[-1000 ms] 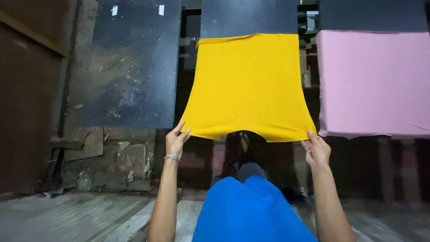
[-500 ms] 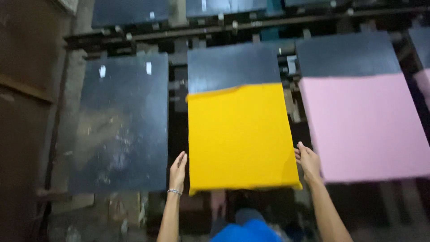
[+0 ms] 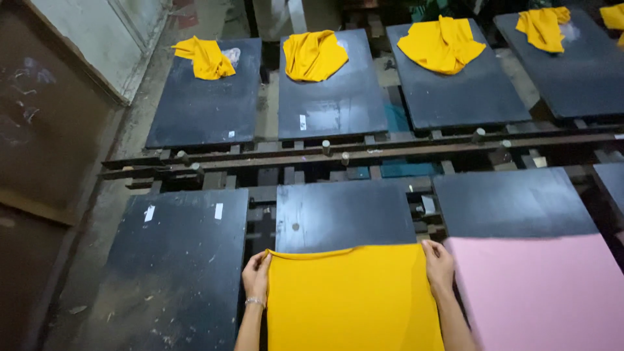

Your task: Placing and smoothing fabric pieces onto printing boards in preparation for screen printing.

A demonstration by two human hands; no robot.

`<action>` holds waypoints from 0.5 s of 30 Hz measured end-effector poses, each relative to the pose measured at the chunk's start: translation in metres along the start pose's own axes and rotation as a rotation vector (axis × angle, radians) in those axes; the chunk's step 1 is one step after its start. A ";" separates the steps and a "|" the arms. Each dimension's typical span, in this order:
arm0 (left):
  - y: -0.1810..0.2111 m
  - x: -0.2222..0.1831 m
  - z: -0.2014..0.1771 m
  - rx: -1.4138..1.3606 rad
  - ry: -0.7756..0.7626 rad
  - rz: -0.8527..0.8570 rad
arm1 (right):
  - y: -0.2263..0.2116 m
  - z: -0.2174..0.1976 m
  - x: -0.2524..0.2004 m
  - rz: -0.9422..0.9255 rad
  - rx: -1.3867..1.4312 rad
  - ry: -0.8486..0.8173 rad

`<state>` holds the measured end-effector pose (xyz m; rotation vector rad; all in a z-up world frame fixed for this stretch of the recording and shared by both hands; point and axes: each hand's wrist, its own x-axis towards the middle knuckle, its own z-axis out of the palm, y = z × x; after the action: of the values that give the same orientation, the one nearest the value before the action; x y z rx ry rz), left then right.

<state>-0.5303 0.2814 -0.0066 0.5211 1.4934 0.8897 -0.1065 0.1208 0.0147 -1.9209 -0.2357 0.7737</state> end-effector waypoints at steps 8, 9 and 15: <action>-0.029 0.049 0.000 0.472 0.139 0.450 | -0.016 0.010 0.004 -0.051 -0.211 0.072; -0.038 0.060 0.002 0.472 0.137 0.454 | -0.001 0.011 0.019 -0.052 -0.207 0.075; -0.035 0.075 0.004 0.545 0.060 0.298 | 0.021 0.008 0.054 0.015 -0.269 -0.093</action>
<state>-0.5302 0.3186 -0.0803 1.1481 1.7454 0.7193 -0.0725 0.1429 -0.0279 -2.1423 -0.3996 0.8778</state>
